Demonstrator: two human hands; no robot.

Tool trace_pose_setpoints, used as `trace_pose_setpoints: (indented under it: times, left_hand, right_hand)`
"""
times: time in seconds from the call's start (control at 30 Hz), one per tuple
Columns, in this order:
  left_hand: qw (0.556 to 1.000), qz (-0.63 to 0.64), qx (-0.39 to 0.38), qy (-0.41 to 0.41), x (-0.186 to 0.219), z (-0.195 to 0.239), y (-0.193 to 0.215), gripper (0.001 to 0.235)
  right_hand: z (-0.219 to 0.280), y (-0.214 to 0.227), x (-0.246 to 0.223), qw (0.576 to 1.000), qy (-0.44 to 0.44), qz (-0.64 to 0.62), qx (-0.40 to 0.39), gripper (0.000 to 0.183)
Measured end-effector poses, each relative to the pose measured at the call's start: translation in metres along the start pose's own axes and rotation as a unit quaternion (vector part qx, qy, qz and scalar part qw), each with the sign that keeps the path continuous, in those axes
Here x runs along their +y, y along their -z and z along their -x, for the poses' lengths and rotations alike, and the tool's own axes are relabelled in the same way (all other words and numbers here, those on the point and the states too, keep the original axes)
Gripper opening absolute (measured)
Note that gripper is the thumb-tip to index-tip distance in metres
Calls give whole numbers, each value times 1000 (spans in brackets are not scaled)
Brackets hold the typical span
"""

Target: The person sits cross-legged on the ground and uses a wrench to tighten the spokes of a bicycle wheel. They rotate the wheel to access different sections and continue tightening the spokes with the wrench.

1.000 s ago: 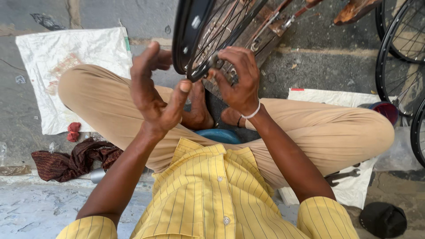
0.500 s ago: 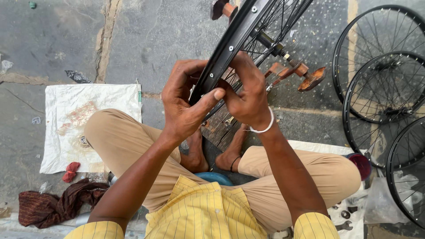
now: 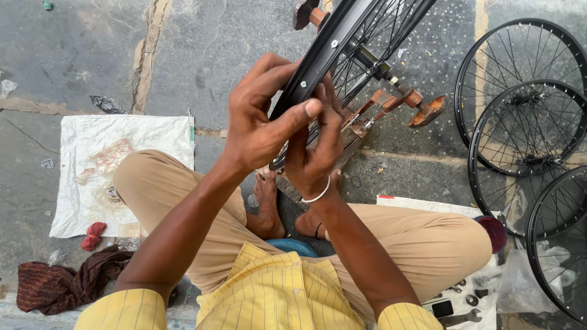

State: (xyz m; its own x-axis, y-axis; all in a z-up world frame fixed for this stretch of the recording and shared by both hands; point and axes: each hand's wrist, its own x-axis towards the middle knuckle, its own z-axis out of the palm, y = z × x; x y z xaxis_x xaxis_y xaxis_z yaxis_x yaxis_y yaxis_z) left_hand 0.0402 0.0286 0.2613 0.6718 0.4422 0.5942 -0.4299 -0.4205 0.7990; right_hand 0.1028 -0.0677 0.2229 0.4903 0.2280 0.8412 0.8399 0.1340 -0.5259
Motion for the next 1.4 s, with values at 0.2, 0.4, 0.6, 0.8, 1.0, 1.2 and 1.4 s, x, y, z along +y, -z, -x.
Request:
trace_pose_setpoints:
  times: [0.2,0.4,0.6,0.8,1.0,1.2,1.4]
  left_hand:
    - [999,-37,19,-22,6,-21,-14,46]
    - [997,64,-37,27,27,-54,-21,39]
    - [964,159,112,181,-63,78,7,39]
    - [916,-225,144,300,-272,145,-8,30]
    - [888,-306,-231,255,-351,132,-31,23]
    - [893,-320,-188,256,-346,146,-39,30]
    - [864,-345,-196,310,-321,131,-40,70]
  right_hand:
    - [-32,24,45,994,-49,-79,-53,30]
    - [-23,33,73,951,-163,-260,46,31]
    - [69,98,75,940,-317,-119,44,26]
    - [143,119,101,790,-582,-172,83,15]
    - [182,119,115,726,-666,-153,77,12]
    - [203,120,120,702,-699,-132,48,14]
    - [206,104,114,709,-696,-115,-5,14]
